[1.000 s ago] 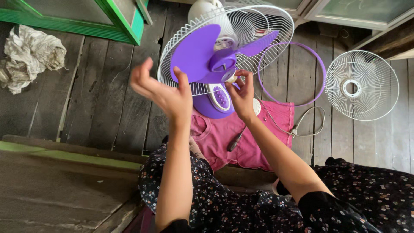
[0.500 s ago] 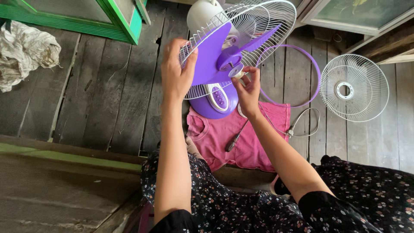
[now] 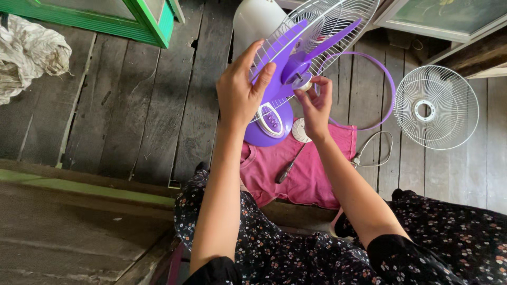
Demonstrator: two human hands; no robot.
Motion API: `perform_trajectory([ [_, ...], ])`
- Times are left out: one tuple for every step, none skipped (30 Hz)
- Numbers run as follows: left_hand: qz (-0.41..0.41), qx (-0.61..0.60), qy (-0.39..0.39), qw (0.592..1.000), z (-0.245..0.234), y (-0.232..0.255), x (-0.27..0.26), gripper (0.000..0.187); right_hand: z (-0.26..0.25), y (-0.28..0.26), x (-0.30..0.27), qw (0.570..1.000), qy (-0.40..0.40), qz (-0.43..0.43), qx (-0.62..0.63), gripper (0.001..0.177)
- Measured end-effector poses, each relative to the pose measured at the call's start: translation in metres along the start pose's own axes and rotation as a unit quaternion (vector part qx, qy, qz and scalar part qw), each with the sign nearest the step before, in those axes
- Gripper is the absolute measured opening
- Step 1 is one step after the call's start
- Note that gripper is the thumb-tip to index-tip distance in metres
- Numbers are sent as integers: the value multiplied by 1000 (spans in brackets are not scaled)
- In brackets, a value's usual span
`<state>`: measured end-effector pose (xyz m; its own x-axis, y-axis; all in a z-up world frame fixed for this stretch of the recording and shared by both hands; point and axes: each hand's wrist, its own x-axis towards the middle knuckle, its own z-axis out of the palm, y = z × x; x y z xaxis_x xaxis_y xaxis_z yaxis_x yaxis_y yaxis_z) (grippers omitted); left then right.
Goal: The person assembles a table fan by attaching the front grill, inserting the purple fan blades, and securing them with a central nut. The person works on a pink cloth laid on a wooden floor.
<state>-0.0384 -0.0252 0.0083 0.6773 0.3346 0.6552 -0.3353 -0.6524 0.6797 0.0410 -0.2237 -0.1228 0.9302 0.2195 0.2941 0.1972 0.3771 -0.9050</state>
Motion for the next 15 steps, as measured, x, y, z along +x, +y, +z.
perform_trajectory([
  [0, 7, 0, 1000, 1, 1, -1, 48, -1, -2, 1, 1000, 1, 2, 1, 44],
  [2, 13, 0, 1000, 2, 1, -2, 49, -2, -3, 2, 1000, -4, -1, -3, 44],
  [4, 13, 1, 1000, 3, 1, -2, 49, -3, -5, 3, 1000, -9, -3, -7, 43],
  [7, 12, 0, 1000, 4, 2, -3, 49, -4, -6, 3, 1000, -14, -6, -11, 43],
  [11, 11, 0, 1000, 5, 2, -3, 49, -4, -8, 4, 999, -14, -10, -28, 43],
  [10, 14, 4, 1000, 7, 2, -2, 49, -5, -9, 6, 999, -14, -15, -44, 43],
  [9, 16, 7, 1000, 8, 2, -2, 49, -4, -11, 7, 998, -15, -20, -60, 42],
  [7, 19, 10, 1000, 9, 3, -2, 50, -3, -12, 7, 996, -14, -23, -79, 43],
  [2, 19, 9, 1000, 9, 3, -2, 50, -2, -13, 7, 995, -14, -27, -98, 43],
  [-3, 19, 7, 1000, 10, 3, -2, 50, -1, -15, 8, 993, -13, -31, -117, 44],
  [-7, 20, 6, 1000, 10, 3, -1, 50, 1, -17, 9, 991, -10, -34, -131, 44],
  [-2, 22, 13, 1000, 10, 4, -1, 50, 4, -19, 9, 989, -6, -38, -144, 44],
  [3, 25, 20, 999, 10, 4, -1, 51, 7, -22, 10, 987, -3, -42, -158, 45],
  [8, 28, 27, 999, 9, 5, -1, 52, 10, -25, 10, 974, -2, -71, -216, 42],
  [11, 30, 27, 999, 9, 5, -1, 49, 13, -29, 10, 956, -1, -101, -274, 39],
])
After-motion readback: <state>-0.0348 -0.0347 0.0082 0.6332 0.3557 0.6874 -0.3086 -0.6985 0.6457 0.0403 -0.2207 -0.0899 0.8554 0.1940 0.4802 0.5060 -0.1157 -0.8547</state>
